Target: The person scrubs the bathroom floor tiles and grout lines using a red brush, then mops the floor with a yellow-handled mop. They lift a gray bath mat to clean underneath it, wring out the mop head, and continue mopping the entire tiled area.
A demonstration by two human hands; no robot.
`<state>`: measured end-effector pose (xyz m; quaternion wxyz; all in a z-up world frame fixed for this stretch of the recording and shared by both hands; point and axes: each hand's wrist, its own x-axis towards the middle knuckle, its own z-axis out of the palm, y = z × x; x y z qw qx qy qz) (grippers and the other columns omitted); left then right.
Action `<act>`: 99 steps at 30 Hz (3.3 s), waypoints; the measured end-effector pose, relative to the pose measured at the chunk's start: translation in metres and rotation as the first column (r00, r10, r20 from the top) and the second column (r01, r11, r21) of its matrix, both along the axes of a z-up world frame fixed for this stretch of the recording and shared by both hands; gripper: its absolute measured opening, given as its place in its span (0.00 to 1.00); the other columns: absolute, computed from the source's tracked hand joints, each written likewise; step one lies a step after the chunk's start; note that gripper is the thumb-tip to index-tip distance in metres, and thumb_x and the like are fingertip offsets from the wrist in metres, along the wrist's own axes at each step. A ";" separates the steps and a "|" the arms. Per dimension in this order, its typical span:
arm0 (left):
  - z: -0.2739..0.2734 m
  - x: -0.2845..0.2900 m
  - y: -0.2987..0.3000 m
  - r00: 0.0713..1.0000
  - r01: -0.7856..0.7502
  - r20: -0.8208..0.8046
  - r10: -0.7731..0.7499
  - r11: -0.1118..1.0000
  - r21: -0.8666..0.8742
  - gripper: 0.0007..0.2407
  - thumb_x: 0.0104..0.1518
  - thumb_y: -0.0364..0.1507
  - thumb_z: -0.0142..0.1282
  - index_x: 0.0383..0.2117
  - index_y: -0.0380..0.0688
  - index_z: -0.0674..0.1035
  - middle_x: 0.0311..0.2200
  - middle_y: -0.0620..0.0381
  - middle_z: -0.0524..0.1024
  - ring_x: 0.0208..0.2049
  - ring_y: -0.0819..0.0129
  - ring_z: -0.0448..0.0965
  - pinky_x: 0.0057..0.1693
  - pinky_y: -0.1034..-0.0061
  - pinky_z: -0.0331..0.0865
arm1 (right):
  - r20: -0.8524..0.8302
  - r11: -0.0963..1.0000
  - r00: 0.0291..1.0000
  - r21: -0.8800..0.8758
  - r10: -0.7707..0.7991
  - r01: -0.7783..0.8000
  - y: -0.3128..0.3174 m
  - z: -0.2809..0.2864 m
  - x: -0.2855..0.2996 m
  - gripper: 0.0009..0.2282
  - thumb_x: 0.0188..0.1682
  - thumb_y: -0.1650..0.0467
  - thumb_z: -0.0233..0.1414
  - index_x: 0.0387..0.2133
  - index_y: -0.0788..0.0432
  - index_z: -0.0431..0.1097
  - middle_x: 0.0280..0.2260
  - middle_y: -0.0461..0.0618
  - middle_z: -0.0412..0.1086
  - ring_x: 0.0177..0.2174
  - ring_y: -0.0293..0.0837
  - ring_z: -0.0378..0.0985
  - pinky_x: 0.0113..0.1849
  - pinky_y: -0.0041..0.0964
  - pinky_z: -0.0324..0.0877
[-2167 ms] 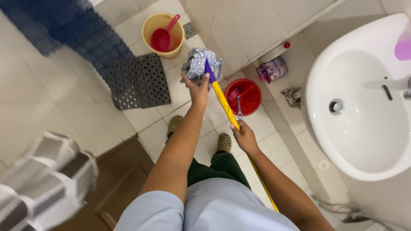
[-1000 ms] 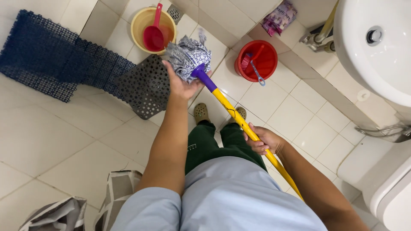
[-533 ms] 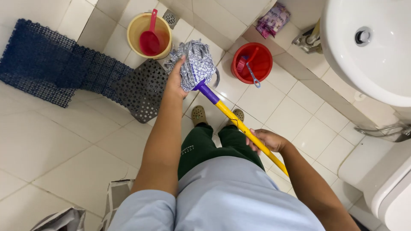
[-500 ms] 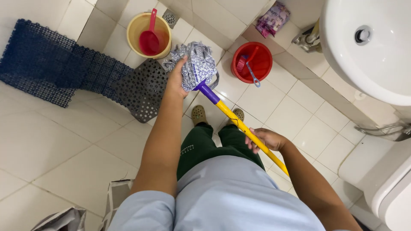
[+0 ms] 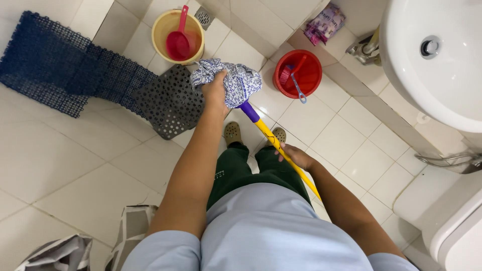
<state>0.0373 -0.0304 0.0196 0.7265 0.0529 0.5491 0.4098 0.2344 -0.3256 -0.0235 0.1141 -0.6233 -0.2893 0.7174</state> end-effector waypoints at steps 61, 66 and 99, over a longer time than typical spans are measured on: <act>0.103 -0.080 0.016 0.306 0.950 -0.556 -0.773 0.212 0.227 0.33 0.50 0.56 0.59 0.49 0.36 0.79 0.43 0.50 0.82 0.48 0.55 0.81 0.55 0.68 0.71 | 0.259 0.681 0.917 0.732 -0.304 0.020 0.228 0.114 -0.090 0.36 0.38 0.70 0.69 0.62 0.58 0.61 0.51 0.57 0.76 0.51 0.54 0.80 0.54 0.41 0.71; 0.107 -0.115 0.022 0.064 0.993 -0.970 -0.235 -0.079 0.085 0.30 0.46 0.47 0.73 0.47 0.36 0.77 0.51 0.42 0.76 0.58 0.45 0.73 0.63 0.55 0.67 | -0.053 0.738 0.982 0.653 -0.181 0.171 0.234 0.118 -0.063 0.35 0.28 0.79 0.65 0.56 0.61 0.64 0.47 0.51 0.75 0.48 0.44 0.78 0.54 0.38 0.70; 0.076 -0.035 0.005 0.771 0.622 -0.572 -0.281 0.524 0.582 0.08 0.55 0.29 0.63 0.31 0.37 0.78 0.25 0.56 0.80 0.28 0.74 0.77 0.38 0.76 0.72 | 0.416 0.824 0.846 0.564 -0.333 0.047 0.265 0.151 -0.098 0.25 0.59 0.56 0.39 0.33 0.66 0.75 0.30 0.68 0.74 0.35 0.63 0.78 0.43 0.49 0.70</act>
